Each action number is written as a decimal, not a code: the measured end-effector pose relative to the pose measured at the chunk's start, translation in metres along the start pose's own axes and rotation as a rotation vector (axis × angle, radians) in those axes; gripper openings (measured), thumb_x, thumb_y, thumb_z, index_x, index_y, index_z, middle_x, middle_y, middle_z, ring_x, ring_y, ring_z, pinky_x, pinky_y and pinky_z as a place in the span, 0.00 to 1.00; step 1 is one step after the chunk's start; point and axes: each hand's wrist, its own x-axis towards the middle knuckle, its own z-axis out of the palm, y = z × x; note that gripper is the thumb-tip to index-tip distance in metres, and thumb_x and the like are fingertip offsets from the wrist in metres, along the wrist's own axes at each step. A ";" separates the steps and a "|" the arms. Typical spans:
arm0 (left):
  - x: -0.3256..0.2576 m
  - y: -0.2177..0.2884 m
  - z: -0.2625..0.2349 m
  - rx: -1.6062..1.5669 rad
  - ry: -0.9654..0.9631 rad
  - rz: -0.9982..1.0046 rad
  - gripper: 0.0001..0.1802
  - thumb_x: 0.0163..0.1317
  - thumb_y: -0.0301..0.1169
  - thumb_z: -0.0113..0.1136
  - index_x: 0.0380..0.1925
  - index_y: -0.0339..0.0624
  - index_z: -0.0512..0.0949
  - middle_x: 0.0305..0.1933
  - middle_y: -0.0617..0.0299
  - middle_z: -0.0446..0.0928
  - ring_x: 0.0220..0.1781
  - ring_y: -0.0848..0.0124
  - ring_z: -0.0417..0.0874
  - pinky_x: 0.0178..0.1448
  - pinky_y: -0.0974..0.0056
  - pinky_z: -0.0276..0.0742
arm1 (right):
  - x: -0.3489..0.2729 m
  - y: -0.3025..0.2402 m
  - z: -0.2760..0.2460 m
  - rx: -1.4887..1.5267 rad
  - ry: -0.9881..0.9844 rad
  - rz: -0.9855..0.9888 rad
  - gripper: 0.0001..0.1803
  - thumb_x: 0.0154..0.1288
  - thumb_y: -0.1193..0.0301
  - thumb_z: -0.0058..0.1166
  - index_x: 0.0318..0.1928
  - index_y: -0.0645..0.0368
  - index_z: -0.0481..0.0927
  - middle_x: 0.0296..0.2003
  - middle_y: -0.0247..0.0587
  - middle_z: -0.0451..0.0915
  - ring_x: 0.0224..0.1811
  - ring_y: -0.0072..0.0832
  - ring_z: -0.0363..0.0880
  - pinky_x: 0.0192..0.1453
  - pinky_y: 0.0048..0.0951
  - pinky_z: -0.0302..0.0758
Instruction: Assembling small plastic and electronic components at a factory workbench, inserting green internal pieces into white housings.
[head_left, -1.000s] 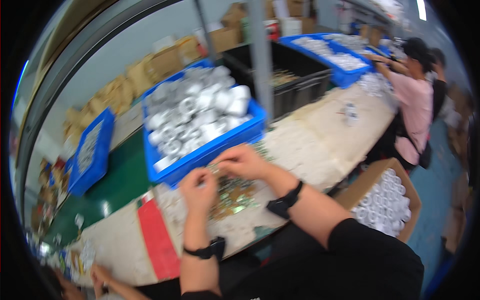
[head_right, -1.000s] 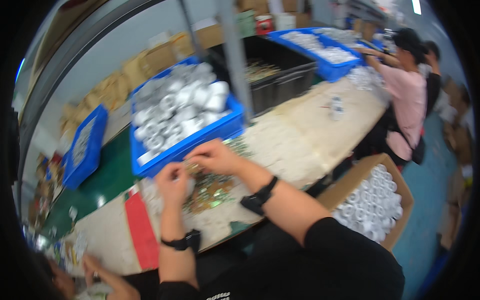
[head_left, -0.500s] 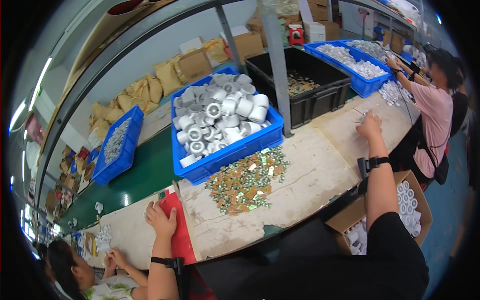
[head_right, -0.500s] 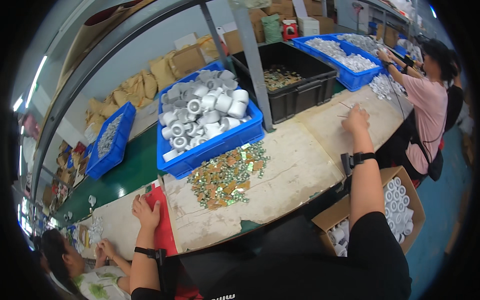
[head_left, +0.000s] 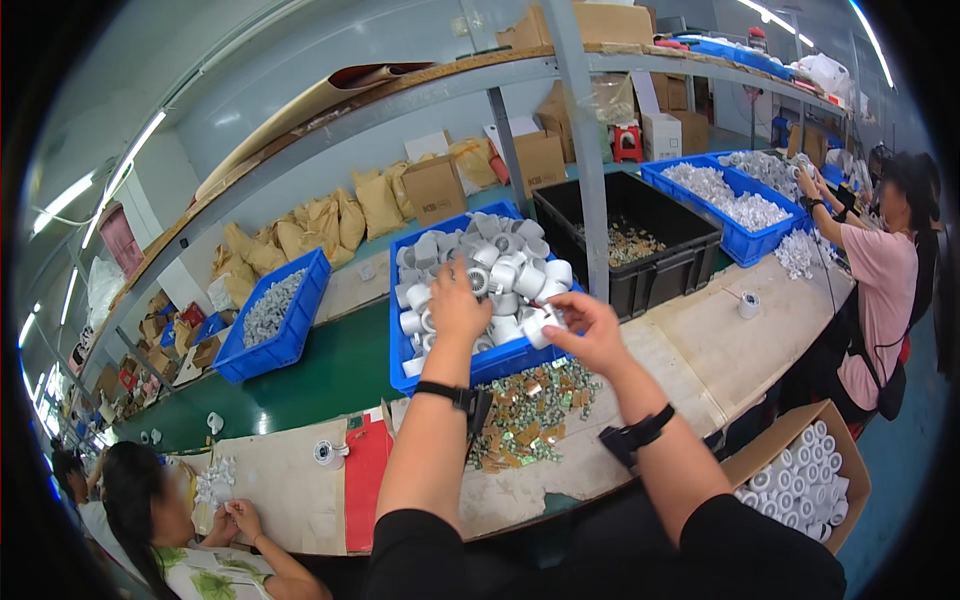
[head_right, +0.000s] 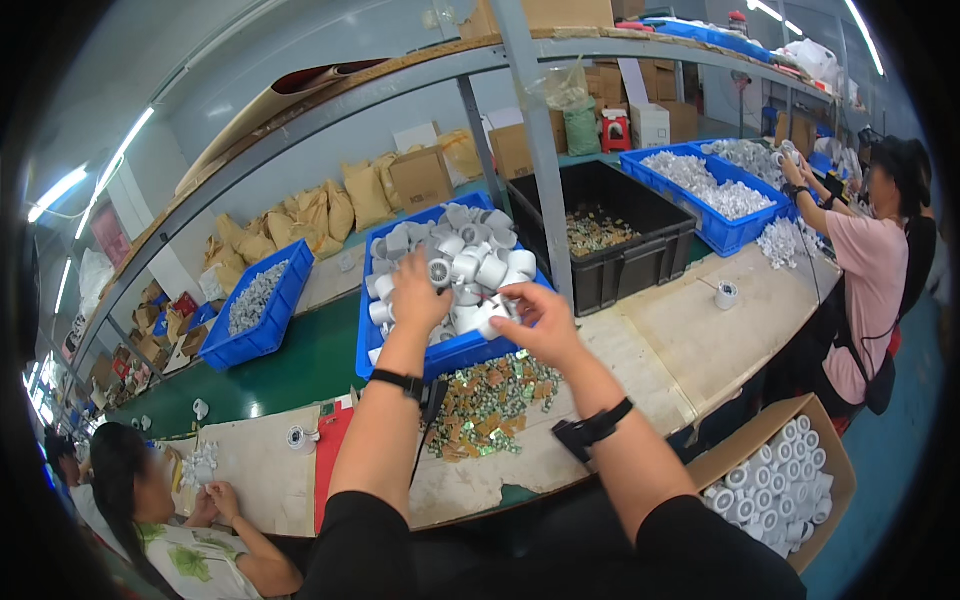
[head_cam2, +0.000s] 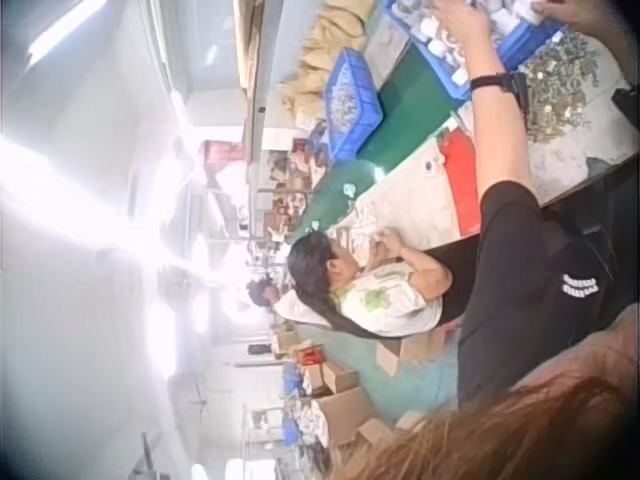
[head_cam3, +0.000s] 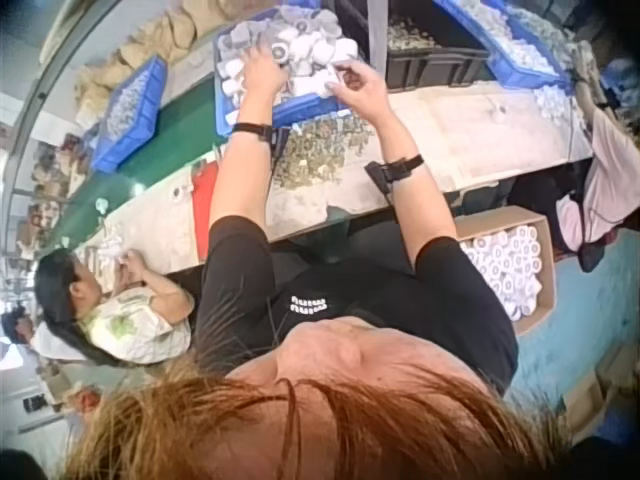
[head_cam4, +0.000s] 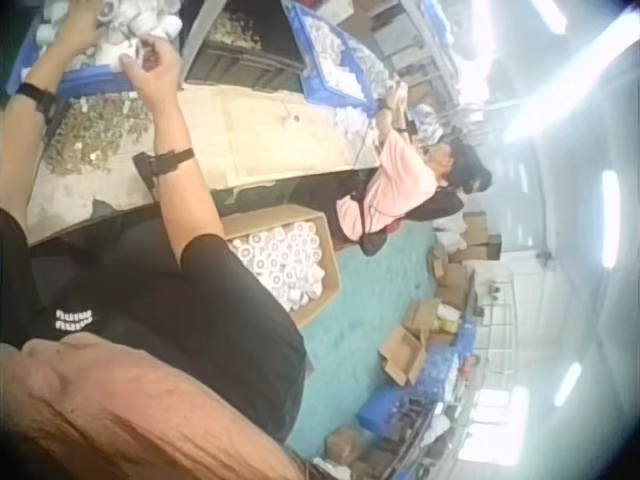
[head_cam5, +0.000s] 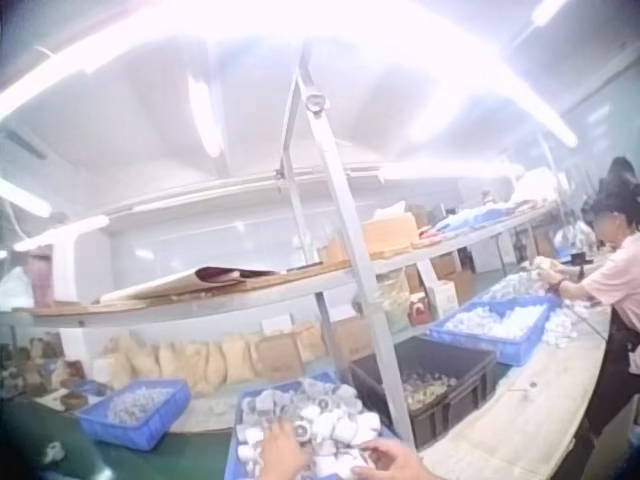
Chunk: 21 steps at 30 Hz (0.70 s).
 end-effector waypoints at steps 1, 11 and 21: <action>0.004 -0.011 0.007 0.067 -0.164 0.073 0.31 0.56 0.30 0.72 0.62 0.47 0.77 0.56 0.54 0.81 0.61 0.51 0.79 0.59 0.47 0.78 | 0.002 0.006 0.021 0.141 0.001 -0.024 0.26 0.59 0.68 0.78 0.56 0.63 0.84 0.41 0.29 0.82 0.39 0.15 0.76 0.40 0.20 0.75; -0.081 0.001 -0.060 -1.199 -0.342 -0.593 0.27 0.69 0.44 0.68 0.62 0.45 0.73 0.41 0.53 0.83 0.31 0.62 0.86 0.33 0.60 0.83 | -0.030 0.038 0.054 0.247 0.157 -0.137 0.24 0.67 0.75 0.66 0.62 0.65 0.74 0.53 0.38 0.79 0.50 0.28 0.80 0.59 0.31 0.80; -0.155 -0.012 -0.067 -1.208 -0.359 -0.583 0.41 0.76 0.73 0.36 0.49 0.42 0.72 0.31 0.62 0.81 0.20 0.79 0.77 0.18 0.73 0.68 | -0.041 0.034 0.086 0.308 -0.325 0.176 0.32 0.58 0.74 0.78 0.63 0.59 0.81 0.55 0.33 0.83 0.54 0.22 0.78 0.58 0.31 0.77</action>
